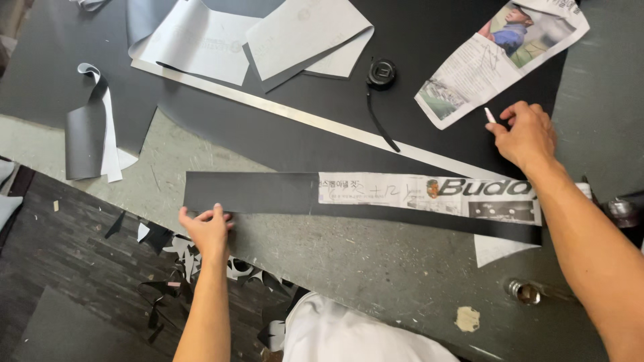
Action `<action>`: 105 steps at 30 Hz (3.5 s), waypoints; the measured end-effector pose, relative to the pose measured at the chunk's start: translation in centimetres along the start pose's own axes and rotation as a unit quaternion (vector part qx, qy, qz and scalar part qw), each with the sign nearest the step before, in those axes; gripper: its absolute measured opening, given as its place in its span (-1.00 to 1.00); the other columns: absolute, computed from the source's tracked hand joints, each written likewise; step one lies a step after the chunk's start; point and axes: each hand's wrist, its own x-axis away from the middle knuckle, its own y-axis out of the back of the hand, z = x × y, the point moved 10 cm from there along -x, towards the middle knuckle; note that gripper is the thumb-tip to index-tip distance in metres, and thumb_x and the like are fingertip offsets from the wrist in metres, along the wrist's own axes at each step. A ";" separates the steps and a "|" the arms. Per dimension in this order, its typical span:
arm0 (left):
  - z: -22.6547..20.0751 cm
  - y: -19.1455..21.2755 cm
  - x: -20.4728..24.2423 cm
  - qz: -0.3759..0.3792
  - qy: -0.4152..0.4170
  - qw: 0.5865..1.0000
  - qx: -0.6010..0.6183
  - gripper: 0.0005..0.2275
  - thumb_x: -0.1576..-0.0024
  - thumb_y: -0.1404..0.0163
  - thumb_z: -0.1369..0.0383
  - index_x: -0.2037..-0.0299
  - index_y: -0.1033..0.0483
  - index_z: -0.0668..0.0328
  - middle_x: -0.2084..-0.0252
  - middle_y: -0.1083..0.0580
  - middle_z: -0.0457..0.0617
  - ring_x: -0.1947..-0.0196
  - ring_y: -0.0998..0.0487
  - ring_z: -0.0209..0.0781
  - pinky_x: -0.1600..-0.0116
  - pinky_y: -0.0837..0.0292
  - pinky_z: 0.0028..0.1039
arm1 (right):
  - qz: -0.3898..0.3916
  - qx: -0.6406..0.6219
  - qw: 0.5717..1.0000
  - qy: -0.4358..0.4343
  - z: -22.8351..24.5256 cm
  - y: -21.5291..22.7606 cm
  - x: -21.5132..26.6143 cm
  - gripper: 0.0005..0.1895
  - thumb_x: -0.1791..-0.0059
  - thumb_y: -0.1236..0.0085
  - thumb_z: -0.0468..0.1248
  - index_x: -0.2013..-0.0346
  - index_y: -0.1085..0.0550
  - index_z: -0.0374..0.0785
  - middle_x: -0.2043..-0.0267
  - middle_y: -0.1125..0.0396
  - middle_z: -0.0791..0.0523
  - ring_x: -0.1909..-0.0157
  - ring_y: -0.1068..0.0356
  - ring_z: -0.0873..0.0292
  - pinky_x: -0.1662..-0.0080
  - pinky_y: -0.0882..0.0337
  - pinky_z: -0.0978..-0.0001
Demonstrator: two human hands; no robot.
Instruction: The person cuts a long strip of black material using scissors. They place a padlock and metal weights on the strip to hold it in place while cutting along the edge. The cut strip is set aside and the process continues along the length of the material.
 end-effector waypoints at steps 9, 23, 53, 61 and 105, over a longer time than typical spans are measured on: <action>-5.5 4.5 -6.6 0.011 -0.251 0.922 -0.294 -0.74 -0.15 -0.13 0.45 -0.06 -0.59 0.07 -0.02 -0.33 0.10 0.03 -0.44 0.02 -0.11 -0.39 -0.22 | -0.024 -0.239 0.961 -0.134 2.6 2.9 1.9 -0.85 -0.13 -0.20 -0.33 0.11 -0.42 -0.34 0.23 -0.45 0.11 0.24 -0.46 0.23 0.20 -0.46 0.36; -12.3 2.3 -11.6 0.376 -0.450 0.732 -0.348 -0.45 -0.01 -0.26 0.12 -0.26 -0.44 -0.36 0.07 -0.34 0.07 0.18 -0.45 0.02 0.13 -0.48 -0.23 | 0.255 -0.409 0.876 -0.001 56.4 -13.7 15.5 -0.77 -0.06 -0.11 -0.31 0.01 -0.57 -0.24 0.36 -0.44 0.15 0.47 -0.34 0.32 0.40 -0.37 0.41; -11.4 2.4 -13.1 0.400 -0.410 0.768 -0.287 -0.31 0.18 -0.38 0.25 -0.26 -0.44 -0.25 0.14 -0.30 0.03 0.15 -0.36 0.00 0.12 -0.36 -0.21 | 0.208 -0.240 0.947 0.058 64.7 -13.9 15.9 -0.75 0.05 -0.21 -0.37 0.07 -0.61 -0.22 0.41 -0.44 0.05 0.49 -0.43 0.13 0.36 -0.42 0.27; -11.7 1.6 -10.7 0.355 -0.439 0.748 -0.349 -0.34 0.13 -0.32 0.35 -0.26 -0.42 0.05 0.07 -0.33 0.10 0.07 -0.39 0.05 0.08 -0.37 -0.19 | 0.200 -0.204 0.957 -0.053 56.8 -10.5 14.5 -0.67 0.02 -0.21 -0.37 -0.05 -0.57 -0.16 0.41 -0.43 0.07 0.53 -0.37 0.11 0.36 -0.40 0.27; -11.9 -7.1 -2.8 0.512 -0.394 0.664 -0.376 -0.31 0.02 -0.25 0.32 -0.36 -0.27 -0.37 0.07 -0.37 0.07 0.07 -0.48 0.02 0.03 -0.46 -0.18 | -0.025 -0.095 0.973 -0.209 38.3 -3.1 18.1 -0.70 0.00 -0.07 -0.34 0.02 -0.62 -0.10 0.37 -0.41 0.06 0.47 -0.36 0.08 0.32 -0.38 0.22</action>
